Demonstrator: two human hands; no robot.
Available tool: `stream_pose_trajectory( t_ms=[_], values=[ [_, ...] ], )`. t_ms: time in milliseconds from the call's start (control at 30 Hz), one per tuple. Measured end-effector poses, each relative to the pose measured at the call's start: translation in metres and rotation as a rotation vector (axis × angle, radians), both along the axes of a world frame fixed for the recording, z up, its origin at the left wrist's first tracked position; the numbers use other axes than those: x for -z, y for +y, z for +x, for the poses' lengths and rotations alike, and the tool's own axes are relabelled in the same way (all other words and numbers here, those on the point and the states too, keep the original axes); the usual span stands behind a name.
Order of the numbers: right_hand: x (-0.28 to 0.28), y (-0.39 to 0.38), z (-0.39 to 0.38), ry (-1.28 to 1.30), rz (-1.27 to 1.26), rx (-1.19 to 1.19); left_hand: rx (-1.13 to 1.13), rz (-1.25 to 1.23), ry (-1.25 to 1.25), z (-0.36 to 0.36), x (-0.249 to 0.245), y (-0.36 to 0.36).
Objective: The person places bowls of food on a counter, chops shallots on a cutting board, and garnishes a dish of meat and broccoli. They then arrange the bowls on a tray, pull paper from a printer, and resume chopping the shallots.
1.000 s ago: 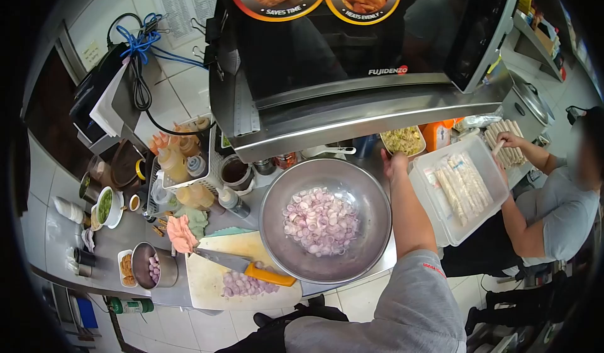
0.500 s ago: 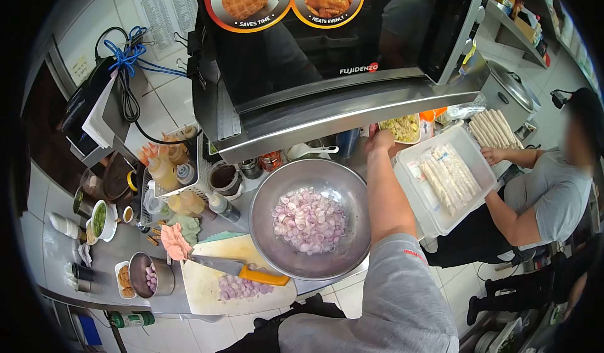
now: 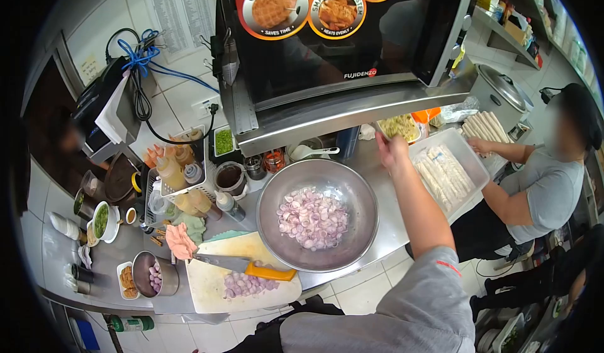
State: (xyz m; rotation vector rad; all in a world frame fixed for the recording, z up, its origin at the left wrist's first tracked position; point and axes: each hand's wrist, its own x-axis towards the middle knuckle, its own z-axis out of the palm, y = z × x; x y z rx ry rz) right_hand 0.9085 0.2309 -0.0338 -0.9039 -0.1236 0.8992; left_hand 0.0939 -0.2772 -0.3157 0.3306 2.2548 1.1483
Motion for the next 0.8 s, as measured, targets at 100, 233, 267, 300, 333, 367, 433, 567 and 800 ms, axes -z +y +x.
stream_pose_trajectory(
  t_ms=[100,233,267,300,333,367,433,567,800],
  values=[
    [-0.009,-0.078,-0.007,-0.082,-0.169,-0.1,0.298,0.093,0.048,0.05,-0.012,0.051],
    [-0.03,-0.194,-0.049,-0.231,-0.31,-0.293,0.474,0.446,-0.106,0.112,-0.081,0.129],
    [-0.037,-0.22,-0.068,-0.236,-0.322,-0.311,0.533,0.431,-0.157,0.141,-0.124,0.135],
    [-0.042,-0.246,-0.092,-0.342,-0.348,-0.401,0.571,0.507,-0.149,0.156,-0.141,0.146],
    [-0.044,-0.271,-0.118,-0.445,-0.371,-0.495,0.711,0.553,-0.169,0.165,-0.163,0.155],
    [-0.044,-0.293,-0.147,-0.441,-0.385,-0.532,0.9,0.497,-0.169,0.167,-0.185,0.163],
    [-0.041,-0.327,-0.21,-0.455,-0.346,-0.776,1.05,0.54,-0.452,0.175,-0.202,0.173],
    [-0.006,-0.378,-0.366,-0.353,-0.385,-1.1,1.03,0.53,-0.972,0.152,-0.233,0.154],
    [0.06,-0.419,-0.594,-0.351,-0.409,-1.648,0.413,0.467,-0.976,-0.012,-0.203,0.043]
  ],
)
